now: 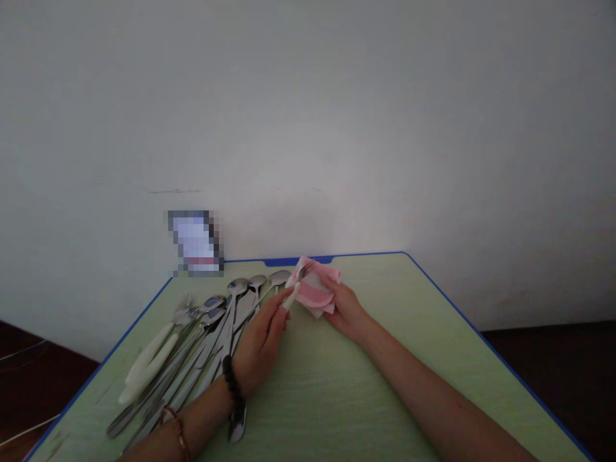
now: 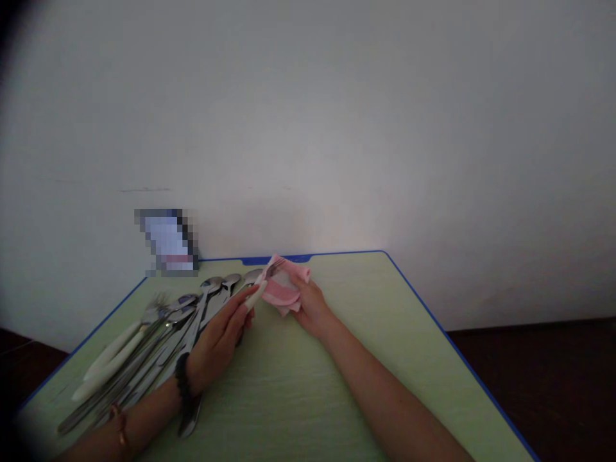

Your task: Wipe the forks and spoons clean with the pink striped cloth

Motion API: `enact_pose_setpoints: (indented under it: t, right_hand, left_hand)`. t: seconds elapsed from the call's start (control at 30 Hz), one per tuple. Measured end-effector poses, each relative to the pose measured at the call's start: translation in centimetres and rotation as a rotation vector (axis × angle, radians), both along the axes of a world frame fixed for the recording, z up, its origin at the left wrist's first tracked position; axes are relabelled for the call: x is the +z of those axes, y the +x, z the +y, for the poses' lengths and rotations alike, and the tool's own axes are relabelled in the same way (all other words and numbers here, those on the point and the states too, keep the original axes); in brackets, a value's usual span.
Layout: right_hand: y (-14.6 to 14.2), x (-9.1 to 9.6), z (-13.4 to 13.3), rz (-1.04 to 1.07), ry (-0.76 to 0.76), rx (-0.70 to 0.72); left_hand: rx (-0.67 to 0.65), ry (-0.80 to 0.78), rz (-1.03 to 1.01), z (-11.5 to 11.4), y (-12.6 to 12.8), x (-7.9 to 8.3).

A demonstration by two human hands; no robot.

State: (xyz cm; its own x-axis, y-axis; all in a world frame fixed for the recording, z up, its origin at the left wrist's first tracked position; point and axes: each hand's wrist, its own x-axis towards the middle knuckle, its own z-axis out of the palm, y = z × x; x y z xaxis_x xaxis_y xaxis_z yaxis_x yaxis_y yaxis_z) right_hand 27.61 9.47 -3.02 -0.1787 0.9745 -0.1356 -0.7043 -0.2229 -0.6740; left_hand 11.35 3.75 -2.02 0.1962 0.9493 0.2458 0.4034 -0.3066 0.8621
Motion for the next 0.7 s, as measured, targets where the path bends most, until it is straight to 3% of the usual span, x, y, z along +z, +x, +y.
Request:
enact_pose_setpoints:
  t: [0.1, 0.23, 0.43, 0.53, 0.7]
  right_hand:
    - [0.06, 0.02, -0.05, -0.02, 0.009, 0.04]
    - [0.24, 0.21, -0.22, -0.019, -0.006, 0.075]
    - [0.41, 0.74, -0.25, 0.069, 0.034, 0.139]
    - [0.51, 0.76, -0.09, 0.11, 0.027, 0.086]
    - [0.48, 0.51, -0.07, -0.004, 0.045, 0.033]
  left_hand:
    - [-0.051, 0.117, 0.084, 0.08, -0.1, 0.33]
    - [-0.128, 0.139, 0.145, 0.02, -0.09, 0.56]
    - [-0.093, 0.154, 0.175, 0.03, -0.01, 0.29]
    - [-0.075, 0.176, 0.216, 0.02, -0.06, 0.21]
    - [-0.151, 0.134, 0.289, -0.08, -0.22, 0.1]
